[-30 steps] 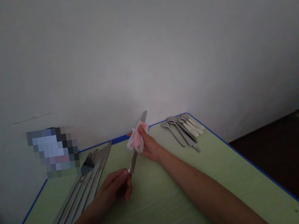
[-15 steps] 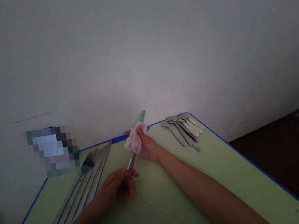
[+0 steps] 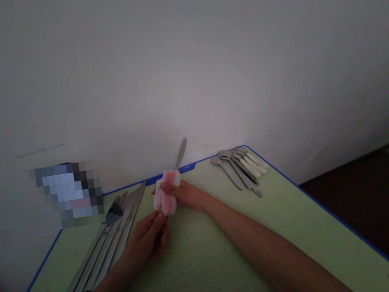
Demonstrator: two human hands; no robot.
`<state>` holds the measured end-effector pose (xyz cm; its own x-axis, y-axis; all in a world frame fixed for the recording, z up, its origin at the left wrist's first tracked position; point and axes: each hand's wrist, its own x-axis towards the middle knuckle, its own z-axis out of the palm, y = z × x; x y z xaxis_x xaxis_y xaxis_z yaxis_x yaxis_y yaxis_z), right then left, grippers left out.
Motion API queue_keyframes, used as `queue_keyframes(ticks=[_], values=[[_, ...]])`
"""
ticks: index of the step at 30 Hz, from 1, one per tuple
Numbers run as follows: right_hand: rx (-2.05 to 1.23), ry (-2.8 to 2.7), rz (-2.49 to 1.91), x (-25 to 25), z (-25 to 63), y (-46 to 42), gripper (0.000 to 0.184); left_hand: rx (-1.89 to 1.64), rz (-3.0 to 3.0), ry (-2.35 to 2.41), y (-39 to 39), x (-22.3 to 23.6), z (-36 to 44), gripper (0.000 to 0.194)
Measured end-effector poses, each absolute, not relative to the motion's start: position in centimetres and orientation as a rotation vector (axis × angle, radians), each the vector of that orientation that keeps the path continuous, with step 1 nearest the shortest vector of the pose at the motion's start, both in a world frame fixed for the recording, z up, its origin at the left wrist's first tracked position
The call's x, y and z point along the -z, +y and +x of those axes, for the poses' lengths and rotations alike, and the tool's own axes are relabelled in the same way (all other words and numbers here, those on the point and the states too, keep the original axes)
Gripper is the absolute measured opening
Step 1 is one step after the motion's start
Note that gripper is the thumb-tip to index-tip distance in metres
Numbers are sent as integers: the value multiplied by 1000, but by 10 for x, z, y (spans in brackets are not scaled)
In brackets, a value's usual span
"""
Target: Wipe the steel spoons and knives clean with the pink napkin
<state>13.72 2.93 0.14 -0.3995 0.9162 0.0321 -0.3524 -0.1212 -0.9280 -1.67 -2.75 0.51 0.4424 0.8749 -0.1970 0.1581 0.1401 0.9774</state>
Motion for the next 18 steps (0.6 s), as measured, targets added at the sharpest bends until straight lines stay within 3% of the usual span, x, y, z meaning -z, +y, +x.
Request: queue_keyframes(ticks=[5, 12, 18], values=[[-1712, -1111, -714, 2, 136, 32, 49, -673, 1396, 993, -28, -2, -18, 47], [-1634, -491, -710, 0, 138, 46, 51, -593, 1388, 902, -28, -3, -21, 46], [-1692, -761, -735, -1, 136, 37, 42, -656, 1353, 926, -30, -3, -18, 48]])
